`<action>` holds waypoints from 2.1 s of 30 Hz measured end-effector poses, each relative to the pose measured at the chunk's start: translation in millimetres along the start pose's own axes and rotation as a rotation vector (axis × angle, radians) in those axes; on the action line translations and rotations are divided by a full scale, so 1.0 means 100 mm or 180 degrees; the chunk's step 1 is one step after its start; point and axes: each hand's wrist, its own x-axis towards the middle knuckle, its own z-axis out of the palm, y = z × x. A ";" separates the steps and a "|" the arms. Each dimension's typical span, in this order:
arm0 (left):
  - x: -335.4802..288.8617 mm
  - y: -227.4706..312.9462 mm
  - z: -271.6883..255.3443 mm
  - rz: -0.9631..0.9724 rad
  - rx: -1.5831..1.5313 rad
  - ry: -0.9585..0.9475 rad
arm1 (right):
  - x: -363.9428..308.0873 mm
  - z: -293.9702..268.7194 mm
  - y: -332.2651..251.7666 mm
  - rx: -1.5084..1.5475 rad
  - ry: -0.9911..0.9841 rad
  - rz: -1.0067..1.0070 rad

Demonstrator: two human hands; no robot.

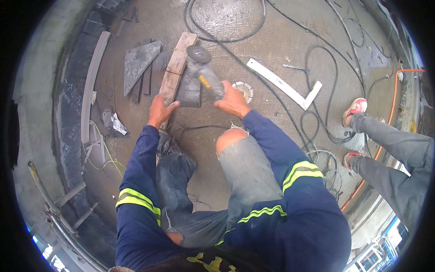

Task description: The person measures a metal bar with a ruler, then uses an angle grinder to cut the metal bar while kneeling on the floor. The person handles the metal bar and the angle grinder throughout the process.

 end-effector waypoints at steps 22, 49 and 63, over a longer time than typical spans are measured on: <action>-0.16 -0.50 0.16 -0.0587 0.1137 0.0158 | -0.29 -0.28 1.02 -0.1871 0.1142 -0.0284; -0.85 -1.06 -0.80 -0.0841 -0.0081 0.1815 | 1.97 1.38 -1.12 -0.3598 0.0649 -0.3111; -0.90 -1.69 0.38 -0.1259 -0.0055 0.0985 | -0.30 -1.38 -2.14 -0.2641 0.2201 -0.2752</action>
